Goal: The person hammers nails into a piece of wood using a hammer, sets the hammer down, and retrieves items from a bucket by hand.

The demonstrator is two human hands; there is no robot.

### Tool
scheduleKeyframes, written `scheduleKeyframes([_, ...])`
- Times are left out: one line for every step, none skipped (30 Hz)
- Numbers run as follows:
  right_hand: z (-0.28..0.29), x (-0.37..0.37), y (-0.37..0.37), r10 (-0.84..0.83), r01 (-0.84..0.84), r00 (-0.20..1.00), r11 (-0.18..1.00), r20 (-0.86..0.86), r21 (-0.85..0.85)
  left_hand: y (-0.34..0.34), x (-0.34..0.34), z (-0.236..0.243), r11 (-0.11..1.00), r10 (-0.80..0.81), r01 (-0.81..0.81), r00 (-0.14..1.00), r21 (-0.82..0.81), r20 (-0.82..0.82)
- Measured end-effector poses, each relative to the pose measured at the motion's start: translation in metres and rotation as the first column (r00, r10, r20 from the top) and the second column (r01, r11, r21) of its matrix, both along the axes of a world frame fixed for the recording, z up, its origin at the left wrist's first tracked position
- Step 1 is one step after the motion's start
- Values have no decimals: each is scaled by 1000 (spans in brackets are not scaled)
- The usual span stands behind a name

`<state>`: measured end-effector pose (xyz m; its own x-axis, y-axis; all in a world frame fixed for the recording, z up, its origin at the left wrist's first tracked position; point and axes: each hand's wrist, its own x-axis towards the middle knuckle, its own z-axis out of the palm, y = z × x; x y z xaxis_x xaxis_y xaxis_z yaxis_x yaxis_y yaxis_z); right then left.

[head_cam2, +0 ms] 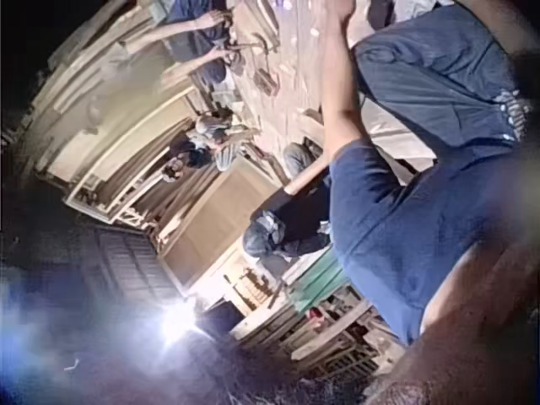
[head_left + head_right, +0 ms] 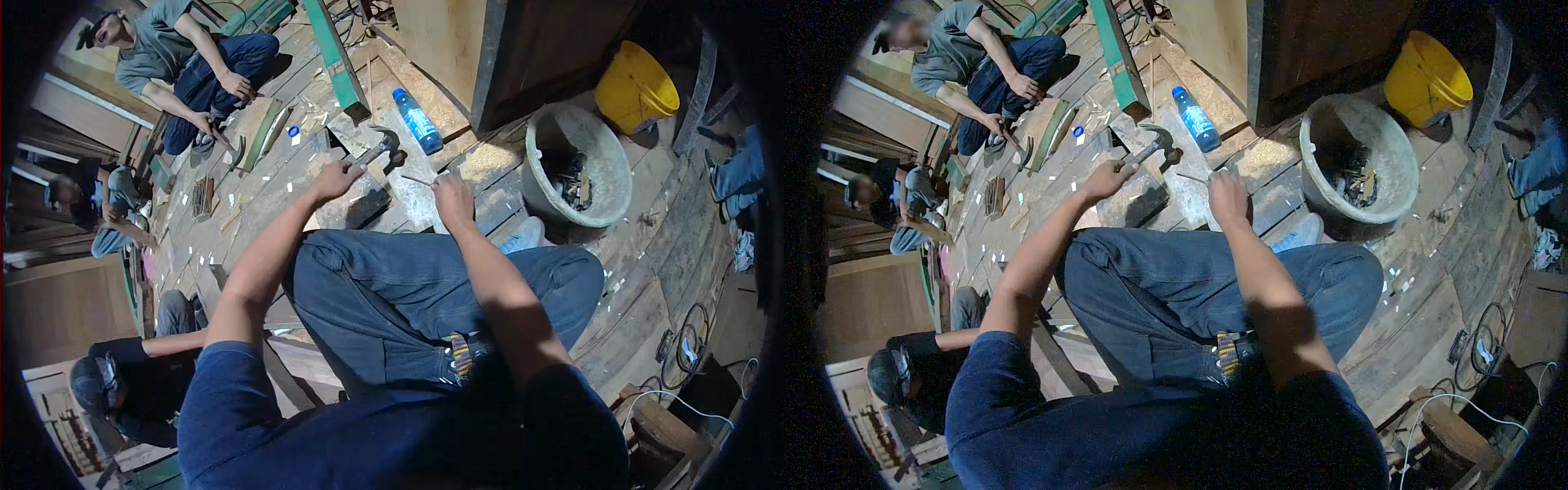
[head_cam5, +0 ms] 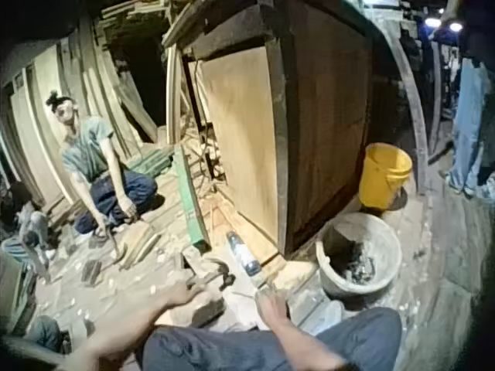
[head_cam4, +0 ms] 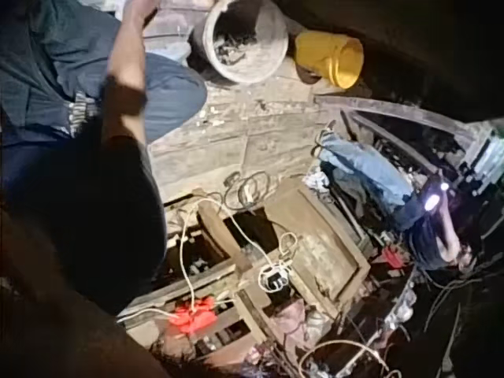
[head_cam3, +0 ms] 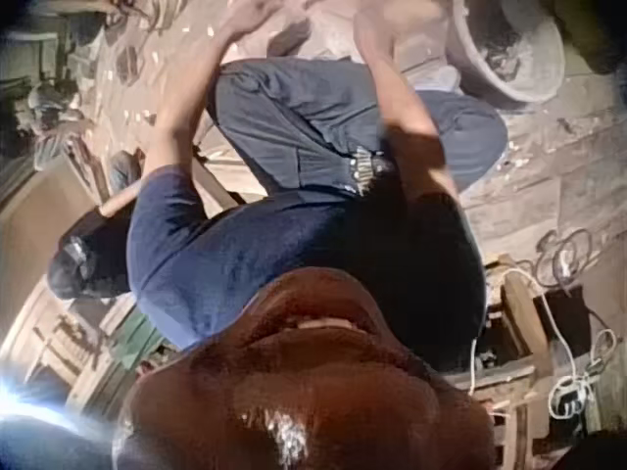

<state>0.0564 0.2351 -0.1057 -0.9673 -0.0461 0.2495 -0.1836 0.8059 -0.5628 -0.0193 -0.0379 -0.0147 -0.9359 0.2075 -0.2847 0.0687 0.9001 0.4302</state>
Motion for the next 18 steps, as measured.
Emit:
scheduleKeyframes([-4,4,2,-47,47,999,999,-19,-26,2,8,3,1000,-6,5,999,19,48])
scheduleKeyframes([-7,6,2,-96,94,995,994,-37,-51,3,11,8,999,-14,10,995,38,95])
scheduleKeyframes([-1,8,2,-129,120,990,984,-64,-129,1,14,14,999,-49,47,995,18,88])
scheduleKeyframes([-2,9,1,-127,119,990,984,-54,-133,3,18,18,999,-46,44,994,13,97])
scheduleKeyframes([-1,9,1,-154,144,987,970,-37,-195,7,23,20,998,-52,53,995,-14,83])
scheduleKeyframes([-2,8,4,-189,177,982,951,-24,-253,13,24,22,997,-68,71,996,-39,63])
scheduleKeyframes([-2,12,4,-217,203,976,942,-24,-268,18,27,25,994,-105,105,992,7,71])
scheduleKeyframes([-7,11,4,-204,189,978,950,-38,-249,21,27,29,990,-124,131,986,-55,116])
scheduleKeyframes([-8,11,1,-184,170,982,959,-44,-225,18,29,27,990,-126,131,988,-54,90])
scheduleKeyframes([-8,11,-2,-163,150,985,968,-50,-201,15,31,25,990,-127,131,990,-53,64])
scheduleKeyframes([-8,11,-5,-163,151,986,967,-43,-207,11,32,24,990,-126,130,989,-60,71])
scheduleKeyframes([-9,8,-2,-185,171,982,958,-45,-229,15,29,25,992,-119,122,991,-41,61])
scheduleKeyframes([-9,6,0,-207,189,977,949,-48,-251,18,28,26,993,-111,112,993,-22,51])
scheduleKeyframes([-9,4,1,-205,187,978,949,-46,-253,20,27,27,994,-108,110,993,-24,52])
scheduleKeyframes([-8,4,0,-229,208,973,932,-40,-296,20,27,30,995,-87,89,994,-34,72])
scheduleKeyframes([-8,3,-2,-253,228,967,913,-33,-339,20,27,33,997,-64,69,994,-45,91])
scheduleKeyframes([-7,2,-3,-258,253,966,918,24,-306,13,25,28,997,-76,77,995,-16,69])
scheduleKeyframes([-8,1,-4,-259,255,966,917,28,-307,15,26,30,997,-76,77,994,-18,73])
